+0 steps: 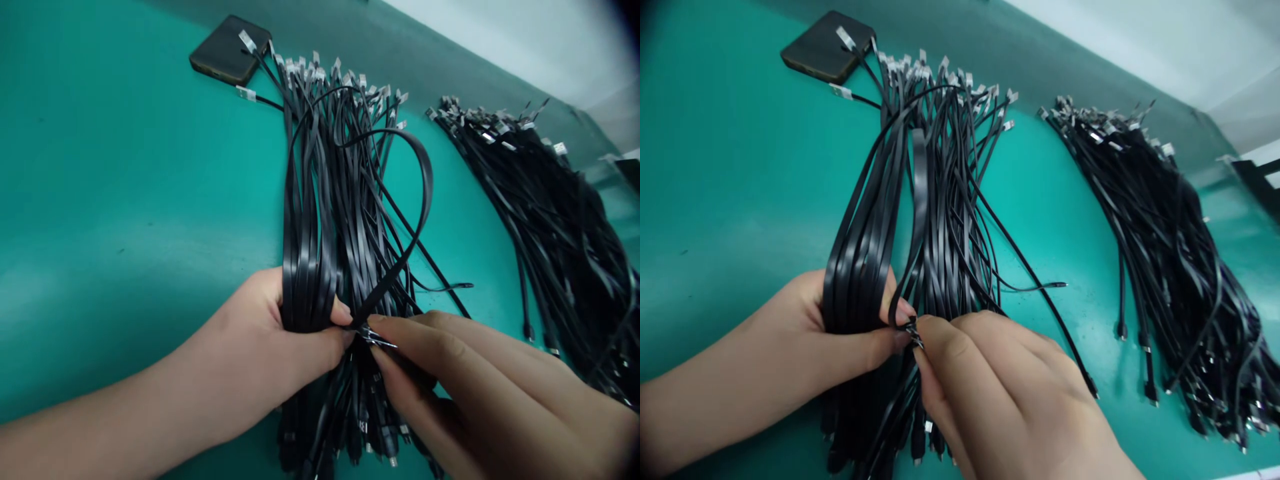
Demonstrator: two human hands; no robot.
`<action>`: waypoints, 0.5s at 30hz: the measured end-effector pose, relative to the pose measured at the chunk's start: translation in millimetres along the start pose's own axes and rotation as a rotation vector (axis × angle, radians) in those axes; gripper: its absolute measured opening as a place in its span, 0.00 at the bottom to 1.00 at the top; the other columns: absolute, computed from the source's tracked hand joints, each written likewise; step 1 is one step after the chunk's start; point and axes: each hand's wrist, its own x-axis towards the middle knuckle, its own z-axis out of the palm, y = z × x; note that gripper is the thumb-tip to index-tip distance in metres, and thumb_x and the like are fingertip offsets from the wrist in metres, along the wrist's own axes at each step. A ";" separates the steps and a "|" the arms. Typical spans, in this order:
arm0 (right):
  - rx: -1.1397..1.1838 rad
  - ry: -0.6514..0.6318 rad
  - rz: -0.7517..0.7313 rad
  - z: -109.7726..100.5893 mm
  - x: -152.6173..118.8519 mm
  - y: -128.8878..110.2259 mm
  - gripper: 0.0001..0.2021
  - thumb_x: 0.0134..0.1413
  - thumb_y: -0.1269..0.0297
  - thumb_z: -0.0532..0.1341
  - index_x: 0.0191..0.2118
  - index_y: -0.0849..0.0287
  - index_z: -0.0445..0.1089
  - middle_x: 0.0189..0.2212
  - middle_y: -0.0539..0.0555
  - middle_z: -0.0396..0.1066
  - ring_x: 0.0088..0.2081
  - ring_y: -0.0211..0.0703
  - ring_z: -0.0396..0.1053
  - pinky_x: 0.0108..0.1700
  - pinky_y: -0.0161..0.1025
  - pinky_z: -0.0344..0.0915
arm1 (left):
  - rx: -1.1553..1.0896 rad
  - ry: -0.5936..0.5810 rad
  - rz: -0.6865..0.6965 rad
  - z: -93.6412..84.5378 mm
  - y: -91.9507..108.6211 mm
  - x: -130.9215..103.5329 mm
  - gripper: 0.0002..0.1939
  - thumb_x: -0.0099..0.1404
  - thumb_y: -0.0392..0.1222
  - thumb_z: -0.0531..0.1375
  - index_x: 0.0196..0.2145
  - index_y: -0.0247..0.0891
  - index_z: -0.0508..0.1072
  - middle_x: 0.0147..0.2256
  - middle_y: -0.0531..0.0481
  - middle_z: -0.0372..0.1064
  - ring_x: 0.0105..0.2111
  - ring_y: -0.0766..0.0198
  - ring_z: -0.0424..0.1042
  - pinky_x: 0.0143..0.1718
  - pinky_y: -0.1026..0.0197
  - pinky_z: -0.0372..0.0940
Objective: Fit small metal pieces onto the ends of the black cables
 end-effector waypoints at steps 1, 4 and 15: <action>-0.007 -0.006 -0.002 0.1 0.3 -0.2 0.09 0.67 0.73 0.57 0.48 0.54 0.69 0.35 0.50 0.78 0.32 0.40 0.78 0.33 0.32 0.75 | -0.009 -0.006 0.000 0.0 0.0 0.4 0.06 0.49 0.36 0.69 0.25 0.42 0.75 0.20 0.59 0.72 0.21 0.68 0.70 0.21 0.68 0.66; -0.009 -0.012 0.026 0.4 -0.5 -1.9 0.09 0.66 0.72 0.58 0.49 0.55 0.69 0.35 0.51 0.78 0.31 0.40 0.78 0.30 0.33 0.74 | -0.034 -0.019 -0.003 -0.4 0.9 0.6 0.06 0.49 0.35 0.69 0.24 0.41 0.75 0.19 0.60 0.71 0.20 0.69 0.70 0.20 0.70 0.65; 0.035 -0.017 0.074 1.3 -2.1 -5.5 0.09 0.65 0.73 0.59 0.47 0.53 0.69 0.33 0.51 0.77 0.29 0.42 0.75 0.27 0.36 0.70 | 0.020 -0.029 0.020 -0.9 3.3 -0.4 0.04 0.50 0.34 0.67 0.24 0.41 0.76 0.19 0.60 0.70 0.20 0.70 0.68 0.19 0.71 0.64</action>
